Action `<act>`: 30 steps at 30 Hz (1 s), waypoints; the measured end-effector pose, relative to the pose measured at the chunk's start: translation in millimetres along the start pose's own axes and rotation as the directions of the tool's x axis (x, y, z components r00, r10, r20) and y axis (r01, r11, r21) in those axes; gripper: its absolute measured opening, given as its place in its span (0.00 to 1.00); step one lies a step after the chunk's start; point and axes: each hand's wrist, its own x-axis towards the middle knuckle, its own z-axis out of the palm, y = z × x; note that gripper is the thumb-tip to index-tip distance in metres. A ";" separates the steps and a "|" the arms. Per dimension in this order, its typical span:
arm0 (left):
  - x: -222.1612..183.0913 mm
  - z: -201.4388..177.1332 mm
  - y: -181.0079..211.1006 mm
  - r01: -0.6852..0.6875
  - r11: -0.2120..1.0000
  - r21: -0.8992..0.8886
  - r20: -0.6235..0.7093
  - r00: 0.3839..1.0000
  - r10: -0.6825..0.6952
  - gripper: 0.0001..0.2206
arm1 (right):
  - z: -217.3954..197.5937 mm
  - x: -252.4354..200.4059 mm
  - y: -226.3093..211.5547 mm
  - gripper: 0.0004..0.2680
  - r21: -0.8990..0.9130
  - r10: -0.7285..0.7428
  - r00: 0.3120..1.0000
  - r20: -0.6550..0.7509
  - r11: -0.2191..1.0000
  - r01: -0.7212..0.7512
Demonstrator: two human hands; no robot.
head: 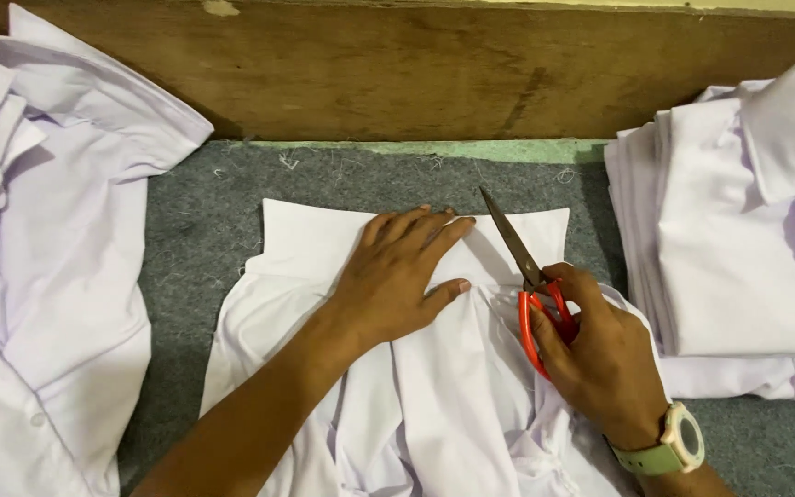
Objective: Trimming loose threads from white shirts using scissors and folding them for finishing.
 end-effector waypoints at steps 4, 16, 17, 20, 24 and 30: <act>2.2 -4.6 -3.5 -0.013 1.000 0.017 -0.002 1.000 0.013 0.25 | -5.9 -3.2 2.2 0.18 -0.034 0.071 0.995 0.063 0.997 -0.069; 2.0 -7.4 -2.8 -0.045 0.999 0.022 -0.027 0.999 0.046 0.33 | -11.9 -18.2 3.6 0.17 -0.070 -0.237 0.962 -0.138 0.971 0.229; 2.0 -6.9 -3.4 -0.045 0.999 0.022 -0.028 0.999 0.046 0.33 | -12.2 -16.3 4.0 0.17 -0.071 -0.238 0.961 -0.138 0.971 0.230; 1.6 -3.4 -4.8 -0.052 0.999 0.010 0.010 0.999 0.052 0.26 | -11.5 -12.1 5.0 0.17 -0.108 -0.182 0.983 -0.002 0.978 0.181; 2.7 -2.7 -4.8 0.053 0.997 0.064 0.056 0.997 -0.057 0.41 | -8.1 -8.1 5.3 0.15 -0.114 -0.123 0.983 0.134 0.984 0.139; 0.6 -2.0 -6.4 0.012 0.998 0.058 0.034 0.999 -0.014 0.31 | -6.3 -4.6 3.6 0.16 -0.139 -0.036 0.979 0.200 0.988 0.065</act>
